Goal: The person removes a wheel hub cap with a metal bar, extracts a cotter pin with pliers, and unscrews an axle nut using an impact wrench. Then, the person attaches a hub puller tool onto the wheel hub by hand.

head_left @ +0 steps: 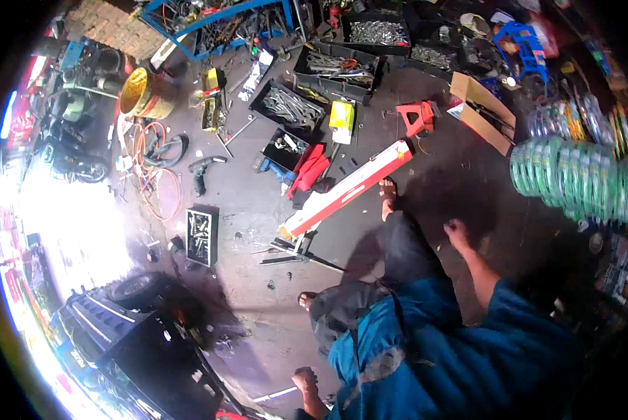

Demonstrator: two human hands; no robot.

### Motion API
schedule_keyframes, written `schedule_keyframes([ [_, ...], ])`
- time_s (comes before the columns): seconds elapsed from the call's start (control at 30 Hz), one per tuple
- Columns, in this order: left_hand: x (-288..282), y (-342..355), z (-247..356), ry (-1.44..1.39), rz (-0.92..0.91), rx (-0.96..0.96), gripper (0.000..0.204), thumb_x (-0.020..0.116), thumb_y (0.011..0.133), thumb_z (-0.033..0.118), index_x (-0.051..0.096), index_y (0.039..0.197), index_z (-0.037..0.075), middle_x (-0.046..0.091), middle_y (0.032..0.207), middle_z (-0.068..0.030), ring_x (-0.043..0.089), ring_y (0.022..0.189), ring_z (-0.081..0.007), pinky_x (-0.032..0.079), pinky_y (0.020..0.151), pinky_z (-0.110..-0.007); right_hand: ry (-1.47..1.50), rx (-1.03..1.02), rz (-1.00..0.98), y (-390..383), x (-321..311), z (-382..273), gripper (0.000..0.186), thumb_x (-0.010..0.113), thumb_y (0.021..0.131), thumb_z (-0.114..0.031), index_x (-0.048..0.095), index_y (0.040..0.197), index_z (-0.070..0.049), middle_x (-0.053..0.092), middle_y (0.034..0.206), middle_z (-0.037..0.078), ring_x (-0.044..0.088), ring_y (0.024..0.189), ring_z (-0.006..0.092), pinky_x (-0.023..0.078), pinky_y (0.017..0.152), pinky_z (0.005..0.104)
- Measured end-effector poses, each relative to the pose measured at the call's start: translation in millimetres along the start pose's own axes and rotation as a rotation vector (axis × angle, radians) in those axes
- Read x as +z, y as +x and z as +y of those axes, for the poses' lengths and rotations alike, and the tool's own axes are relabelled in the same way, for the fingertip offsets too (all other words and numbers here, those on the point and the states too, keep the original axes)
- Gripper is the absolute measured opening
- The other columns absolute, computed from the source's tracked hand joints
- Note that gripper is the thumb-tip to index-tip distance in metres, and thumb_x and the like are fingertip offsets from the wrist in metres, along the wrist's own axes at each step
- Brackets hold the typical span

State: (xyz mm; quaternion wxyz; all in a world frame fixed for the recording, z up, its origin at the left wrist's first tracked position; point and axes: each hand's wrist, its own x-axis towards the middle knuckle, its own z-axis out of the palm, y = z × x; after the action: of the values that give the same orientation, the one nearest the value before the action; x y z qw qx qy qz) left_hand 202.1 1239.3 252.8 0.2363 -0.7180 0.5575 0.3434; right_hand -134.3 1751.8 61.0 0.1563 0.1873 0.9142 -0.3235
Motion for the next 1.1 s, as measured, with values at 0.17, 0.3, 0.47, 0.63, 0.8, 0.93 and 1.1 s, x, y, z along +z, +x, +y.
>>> schedule_keyframes([
  [0.17, 75, -36, 31, -0.137, -0.056, 0.089, 0.010, 0.056, 0.074, 0.009, 0.059, 0.076, 0.001, 0.051, 0.055, -0.0046, 0.047, 0.038, -0.0142, 0.035, 0.033, -0.027, -0.068, -0.193, -0.213, 191, -14, -147, 0.031, 0.058, 0.081, -0.030, 0.058, 0.098, -0.005, 0.061, 0.092, 0.017, 0.059, 0.088, 0.0327, 0.046, 0.075, 0.0405],
  [0.3, 128, -28, 18, -0.035, -0.122, -0.019, 0.009, 0.056, 0.076, 0.012, 0.058, 0.079, 0.003, 0.051, 0.057, -0.0038, 0.048, 0.044, -0.0133, 0.039, 0.039, -0.027, -0.325, -0.239, -0.320, 307, 45, -204, 0.031, 0.055, 0.081, -0.033, 0.059, 0.101, -0.009, 0.062, 0.097, 0.015, 0.059, 0.091, 0.0327, 0.046, 0.079, 0.0430],
  [0.47, 198, 14, -45, 0.256, -0.159, 0.103, 0.016, 0.054, 0.080, 0.019, 0.058, 0.082, 0.004, 0.055, 0.068, -0.0056, 0.052, 0.058, -0.0154, 0.044, 0.051, -0.028, -0.391, -0.383, -0.260, 407, 180, -244, 0.024, 0.060, 0.078, -0.028, 0.059, 0.095, -0.011, 0.063, 0.092, 0.013, 0.060, 0.089, 0.0327, 0.047, 0.076, 0.0418],
  [0.63, 296, 51, -6, 0.005, -0.121, -0.160, 0.020, 0.053, 0.081, 0.021, 0.058, 0.088, 0.003, 0.056, 0.076, -0.0077, 0.053, 0.066, -0.0183, 0.044, 0.059, -0.030, -0.483, -0.609, -0.100, 538, 317, -289, 0.036, 0.063, 0.077, -0.026, 0.055, 0.106, -0.008, 0.058, 0.103, 0.019, 0.058, 0.093, 0.0371, 0.046, 0.081, 0.0449],
  [0.8, 340, 50, 0, -0.099, -0.108, -0.292, 0.025, 0.052, 0.082, 0.024, 0.057, 0.094, 0.002, 0.057, 0.083, -0.0099, 0.054, 0.074, -0.0212, 0.044, 0.066, -0.031, -0.798, -0.598, -0.136, 609, 369, -277, 0.032, 0.041, 0.088, -0.024, 0.055, 0.106, -0.002, 0.056, 0.110, 0.023, 0.056, 0.099, 0.0392, 0.045, 0.083, 0.0466],
  [0.93, 345, 35, 11, -0.164, -0.111, -0.329, 0.029, 0.051, 0.083, 0.026, 0.057, 0.099, 0.002, 0.058, 0.089, -0.0116, 0.055, 0.080, -0.0235, 0.044, 0.071, -0.033, -0.927, -0.672, -0.096, 626, 362, -279, 0.034, 0.046, 0.086, -0.030, 0.057, 0.103, -0.003, 0.059, 0.104, 0.022, 0.057, 0.096, 0.0375, 0.044, 0.081, 0.0451],
  [1.1, 337, -5, 11, -0.476, -0.134, -0.304, 0.035, 0.049, 0.084, 0.028, 0.057, 0.105, 0.001, 0.059, 0.097, -0.0137, 0.056, 0.088, -0.0263, 0.044, 0.078, -0.034, -0.426, -0.726, -0.187, 634, 258, -303, 0.038, 0.054, 0.082, -0.036, 0.062, 0.103, -0.005, 0.061, 0.099, 0.021, 0.057, 0.092, 0.0343, 0.042, 0.081, 0.0412],
])
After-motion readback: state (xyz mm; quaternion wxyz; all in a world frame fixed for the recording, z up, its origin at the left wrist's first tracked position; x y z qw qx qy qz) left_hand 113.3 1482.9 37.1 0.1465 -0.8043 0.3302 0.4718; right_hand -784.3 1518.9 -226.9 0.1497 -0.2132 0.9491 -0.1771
